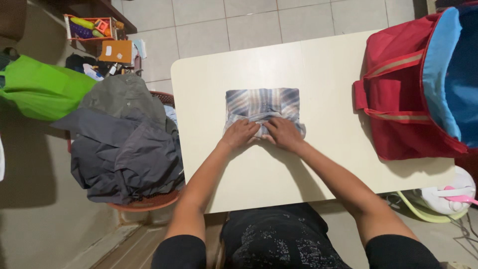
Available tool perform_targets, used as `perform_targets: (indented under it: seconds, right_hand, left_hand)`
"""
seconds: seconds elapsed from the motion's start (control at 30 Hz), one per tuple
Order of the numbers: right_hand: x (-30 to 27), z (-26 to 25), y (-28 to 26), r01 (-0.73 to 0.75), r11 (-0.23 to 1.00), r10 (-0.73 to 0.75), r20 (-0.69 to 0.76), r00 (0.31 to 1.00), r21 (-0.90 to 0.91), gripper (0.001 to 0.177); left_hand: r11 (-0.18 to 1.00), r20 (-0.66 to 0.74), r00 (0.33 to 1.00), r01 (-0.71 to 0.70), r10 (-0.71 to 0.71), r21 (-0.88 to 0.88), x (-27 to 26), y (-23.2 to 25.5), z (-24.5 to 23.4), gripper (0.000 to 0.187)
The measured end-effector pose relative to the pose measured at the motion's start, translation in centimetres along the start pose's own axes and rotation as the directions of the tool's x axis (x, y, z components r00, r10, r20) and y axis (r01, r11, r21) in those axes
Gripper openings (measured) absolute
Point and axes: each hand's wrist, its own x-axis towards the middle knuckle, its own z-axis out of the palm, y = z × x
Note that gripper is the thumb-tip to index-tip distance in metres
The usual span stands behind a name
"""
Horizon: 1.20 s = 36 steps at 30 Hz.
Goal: The person places several toiletries into a small beige pouch and puts the pouch into a red and blue bag. Then, the person folds a plaid shirt on the table and places it into the bag.
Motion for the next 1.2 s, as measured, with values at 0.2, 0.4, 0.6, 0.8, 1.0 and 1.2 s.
perform_targets:
  seconds: [0.2, 0.4, 0.6, 0.8, 1.0, 1.2]
  right_hand:
    - [-1.0, 1.2, -0.3, 0.041, 0.945, -0.109, -0.194, 0.975, -0.325, 0.068]
    - [1.9, 1.4, 3.7, 0.12, 0.991, -0.114, 0.093, 0.989, -0.055, 0.053]
    - [5.7, -1.1, 4.2, -0.107, 0.993, 0.08, 0.424, 0.902, 0.04, 0.055]
    - [7.3, -0.3, 5.1, -0.175, 0.977, 0.101, 0.462, 0.881, 0.119, 0.055]
    - [3.6, -0.6, 2.1, -0.022, 0.998, 0.012, -0.157, 0.987, -0.058, 0.051]
    - [3.4, -2.4, 0.3, 0.062, 0.955, -0.101, -0.122, 0.987, -0.289, 0.087]
  left_hand:
    - [0.989, 0.124, 0.988, 0.104, -0.091, -0.105, 2.1, 0.0, -1.9, 0.047]
    - [0.966, 0.139, 0.973, 0.204, -0.182, -0.162, 2.3, -1.7, -0.8, 0.052]
    - [0.985, -0.198, 0.979, 0.075, -0.043, 0.158, 0.1, -0.6, 1.1, 0.066]
    - [0.919, -0.147, 0.965, 0.251, -0.215, 0.304, 1.6, -0.1, 2.5, 0.076]
    - [0.972, -0.002, 0.972, 0.233, -0.233, -0.036, 3.1, -0.5, -2.1, 0.07]
    - [0.934, 0.244, 0.919, 0.342, -0.311, -0.098, 5.2, -0.4, -6.0, 0.084]
